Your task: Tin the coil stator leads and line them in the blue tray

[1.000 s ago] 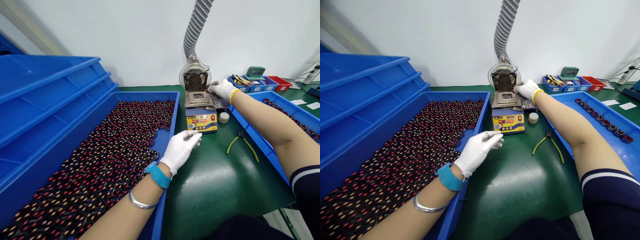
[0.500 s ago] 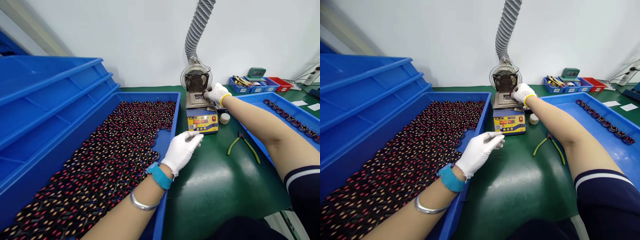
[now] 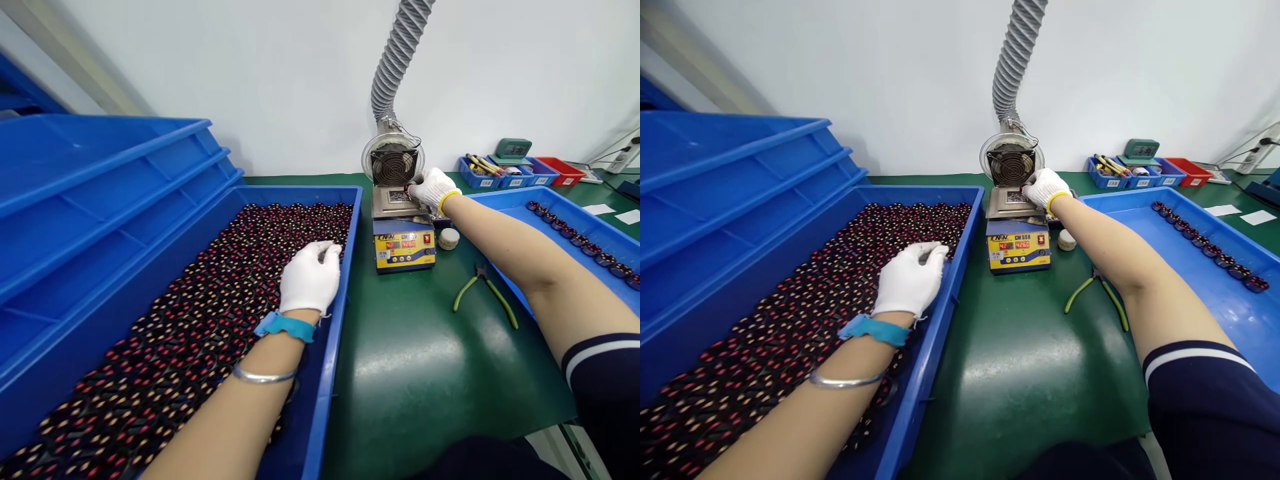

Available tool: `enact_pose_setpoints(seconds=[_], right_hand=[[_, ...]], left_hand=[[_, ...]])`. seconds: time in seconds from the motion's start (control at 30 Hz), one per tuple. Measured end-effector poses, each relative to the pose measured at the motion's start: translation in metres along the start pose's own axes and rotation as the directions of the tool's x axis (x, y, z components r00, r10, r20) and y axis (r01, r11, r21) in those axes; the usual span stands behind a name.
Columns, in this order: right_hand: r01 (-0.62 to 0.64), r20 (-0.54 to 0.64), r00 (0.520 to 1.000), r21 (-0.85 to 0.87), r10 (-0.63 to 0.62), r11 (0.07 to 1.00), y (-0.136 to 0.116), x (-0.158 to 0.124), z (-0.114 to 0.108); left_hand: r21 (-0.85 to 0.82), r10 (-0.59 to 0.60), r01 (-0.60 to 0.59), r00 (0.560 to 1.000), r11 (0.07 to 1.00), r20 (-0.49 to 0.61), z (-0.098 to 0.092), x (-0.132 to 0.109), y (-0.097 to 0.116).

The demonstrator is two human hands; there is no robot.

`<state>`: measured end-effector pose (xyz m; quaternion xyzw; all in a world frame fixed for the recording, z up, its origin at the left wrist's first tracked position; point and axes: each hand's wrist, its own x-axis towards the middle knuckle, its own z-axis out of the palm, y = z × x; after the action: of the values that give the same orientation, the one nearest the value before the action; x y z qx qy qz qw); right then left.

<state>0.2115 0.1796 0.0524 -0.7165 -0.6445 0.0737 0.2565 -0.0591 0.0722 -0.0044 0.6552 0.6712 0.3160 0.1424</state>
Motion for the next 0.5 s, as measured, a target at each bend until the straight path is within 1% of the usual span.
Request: enact_pose_setpoints(seconds=[0.07,0.1,0.13,0.2,0.27,0.33,0.4,0.47,0.5], right_hand=[[0.003,0.005,1.000,0.011,-0.003,1.000,0.000,-0.001,0.000],[-0.001,-0.005,1.000,0.026,0.001,1.000,0.000,-0.002,-0.002],[-0.011,-0.017,1.000,0.050,0.012,0.999,0.000,-0.003,-0.005],[-0.054,-0.029,0.998,0.144,0.059,0.988,0.001,-0.005,-0.014],[-0.099,-0.003,0.995,0.275,0.104,0.956,0.003,-0.011,-0.025],[-0.129,0.026,0.991,0.377,0.129,0.917,0.007,-0.021,-0.038],[-0.163,0.029,0.986,0.420,0.167,0.893,0.015,-0.034,-0.050],[-0.200,0.038,0.978,0.456,0.205,0.867,0.029,-0.049,-0.062],[-0.213,0.056,0.975,0.483,0.213,0.849,0.038,-0.057,-0.068]], left_hand=[[0.234,-0.043,0.035,0.999,0.972,0.027,0.000,0.006,-0.013],[0.357,-0.058,0.034,0.997,0.934,0.056,0.000,0.008,-0.018],[0.461,-0.064,0.017,0.994,0.887,0.087,0.002,0.009,-0.022],[0.585,-0.057,-0.037,0.988,0.810,0.141,0.005,0.009,-0.025],[0.622,-0.037,-0.088,0.982,0.778,0.186,0.007,0.009,-0.024],[0.626,-0.028,-0.119,0.975,0.771,0.221,0.007,0.009,-0.021],[0.638,-0.026,-0.137,0.971,0.758,0.238,0.004,0.009,-0.018],[0.653,-0.039,-0.133,0.969,0.745,0.242,-0.001,0.010,-0.017],[0.631,-0.046,-0.130,0.966,0.765,0.255,-0.003,0.011,-0.016]])
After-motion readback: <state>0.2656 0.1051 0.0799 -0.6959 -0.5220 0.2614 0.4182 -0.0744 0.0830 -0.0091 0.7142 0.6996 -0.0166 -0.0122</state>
